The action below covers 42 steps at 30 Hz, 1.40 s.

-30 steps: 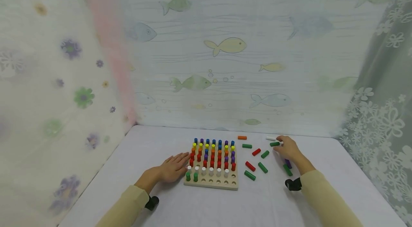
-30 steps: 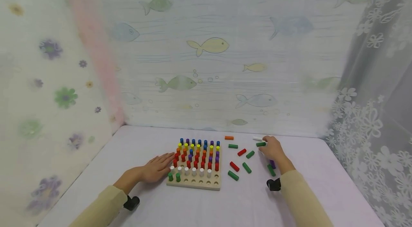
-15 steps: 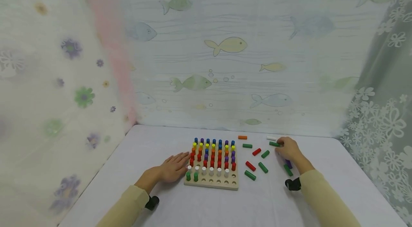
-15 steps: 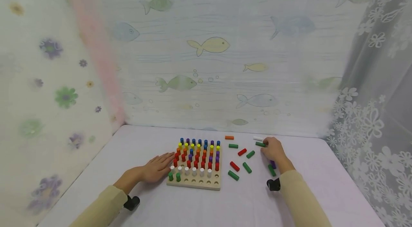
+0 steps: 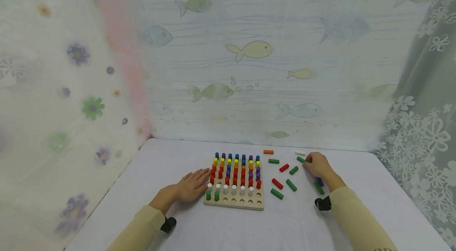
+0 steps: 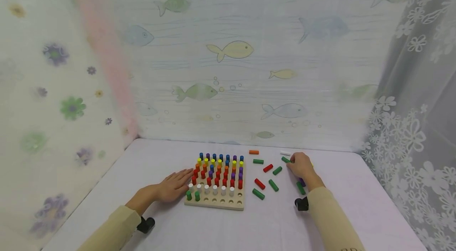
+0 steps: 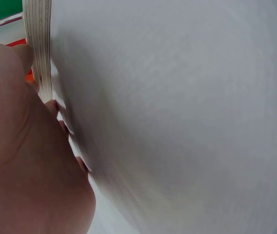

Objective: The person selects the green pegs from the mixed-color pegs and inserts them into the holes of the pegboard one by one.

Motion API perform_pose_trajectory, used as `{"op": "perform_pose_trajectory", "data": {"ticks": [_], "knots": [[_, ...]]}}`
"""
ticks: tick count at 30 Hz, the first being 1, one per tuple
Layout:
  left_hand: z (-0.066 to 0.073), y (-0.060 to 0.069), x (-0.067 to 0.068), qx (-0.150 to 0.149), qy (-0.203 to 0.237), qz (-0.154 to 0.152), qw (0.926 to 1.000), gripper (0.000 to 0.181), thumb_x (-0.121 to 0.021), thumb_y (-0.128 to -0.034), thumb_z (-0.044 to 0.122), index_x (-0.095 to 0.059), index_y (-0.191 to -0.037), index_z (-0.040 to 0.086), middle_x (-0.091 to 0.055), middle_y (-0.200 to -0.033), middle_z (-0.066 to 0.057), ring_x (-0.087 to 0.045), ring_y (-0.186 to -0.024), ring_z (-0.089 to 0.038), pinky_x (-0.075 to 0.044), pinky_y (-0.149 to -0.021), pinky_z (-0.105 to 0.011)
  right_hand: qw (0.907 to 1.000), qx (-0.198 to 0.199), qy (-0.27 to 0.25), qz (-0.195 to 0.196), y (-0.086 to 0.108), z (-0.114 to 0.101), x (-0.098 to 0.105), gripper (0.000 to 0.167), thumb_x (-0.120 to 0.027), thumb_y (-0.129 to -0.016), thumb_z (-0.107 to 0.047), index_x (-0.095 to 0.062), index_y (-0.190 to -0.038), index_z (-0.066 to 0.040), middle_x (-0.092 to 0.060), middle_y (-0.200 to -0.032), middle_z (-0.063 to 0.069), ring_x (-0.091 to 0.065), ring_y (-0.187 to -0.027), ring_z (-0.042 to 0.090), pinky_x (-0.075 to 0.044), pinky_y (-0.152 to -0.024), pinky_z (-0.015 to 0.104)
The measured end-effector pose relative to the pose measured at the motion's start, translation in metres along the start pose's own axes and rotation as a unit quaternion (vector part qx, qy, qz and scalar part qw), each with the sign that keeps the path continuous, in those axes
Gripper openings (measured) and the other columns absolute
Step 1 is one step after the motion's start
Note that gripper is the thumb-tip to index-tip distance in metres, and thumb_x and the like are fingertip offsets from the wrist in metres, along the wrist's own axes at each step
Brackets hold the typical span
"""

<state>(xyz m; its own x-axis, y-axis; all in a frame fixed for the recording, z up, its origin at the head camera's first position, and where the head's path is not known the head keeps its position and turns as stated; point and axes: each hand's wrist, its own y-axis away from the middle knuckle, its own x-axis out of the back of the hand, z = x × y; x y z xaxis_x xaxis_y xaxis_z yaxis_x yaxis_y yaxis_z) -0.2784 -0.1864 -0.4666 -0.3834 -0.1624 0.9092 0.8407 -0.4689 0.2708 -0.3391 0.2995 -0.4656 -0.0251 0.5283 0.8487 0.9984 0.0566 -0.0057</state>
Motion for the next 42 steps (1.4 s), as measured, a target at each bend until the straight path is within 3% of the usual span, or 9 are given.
{"op": "perform_pose_trajectory", "data": {"ticks": [14,23,32,42], "knots": [[0.0,0.0,0.004,-0.004,0.009,-0.004,0.9999,0.063,-0.038,-0.1103,0.041,-0.021,-0.164,0.012,-0.018,-0.171,-0.006,-0.013,-0.158,-0.029,-0.011,-0.125,-0.057,1.0,-0.001,-0.006,-0.001,0.005,-0.009,0.01,0.022,-0.065,-0.097,-0.011,-0.066,-0.102,0.01,-0.067,-0.09,0.016,-0.061,-0.077,0.024,-0.053,-0.067,0.036],[-0.002,0.0,0.002,-0.016,0.025,-0.002,0.9996,0.065,-0.039,-0.1098,0.041,-0.022,-0.164,0.008,-0.018,-0.17,-0.012,-0.013,-0.157,-0.036,-0.009,-0.123,-0.063,0.9965,0.053,-0.038,0.052,0.018,-0.013,0.016,0.024,-0.067,-0.097,-0.01,-0.069,-0.107,0.011,-0.071,-0.096,0.019,-0.066,-0.084,0.027,-0.057,-0.072,0.041],[-0.014,-0.01,-0.012,-0.013,0.021,0.01,0.9996,0.065,-0.04,-0.1089,0.042,-0.021,-0.165,0.013,-0.016,-0.172,-0.006,-0.012,-0.158,-0.03,-0.008,-0.125,-0.06,0.9886,0.078,-0.076,0.104,0.033,-0.025,0.022,0.023,-0.068,-0.099,-0.013,-0.07,-0.111,0.006,-0.073,-0.101,0.019,-0.069,-0.093,0.033,-0.059,-0.077,0.045],[-0.016,-0.012,-0.014,-0.015,0.015,0.015,0.9997,0.065,-0.04,-0.1088,0.042,-0.022,-0.164,0.013,-0.017,-0.172,-0.006,-0.012,-0.158,-0.03,-0.009,-0.125,-0.06,0.9862,0.075,-0.114,0.094,0.048,-0.045,0.023,0.021,-0.07,-0.098,-0.016,-0.069,-0.108,0.003,-0.071,-0.097,0.011,-0.066,-0.091,0.026,-0.054,-0.073,0.029]]}}
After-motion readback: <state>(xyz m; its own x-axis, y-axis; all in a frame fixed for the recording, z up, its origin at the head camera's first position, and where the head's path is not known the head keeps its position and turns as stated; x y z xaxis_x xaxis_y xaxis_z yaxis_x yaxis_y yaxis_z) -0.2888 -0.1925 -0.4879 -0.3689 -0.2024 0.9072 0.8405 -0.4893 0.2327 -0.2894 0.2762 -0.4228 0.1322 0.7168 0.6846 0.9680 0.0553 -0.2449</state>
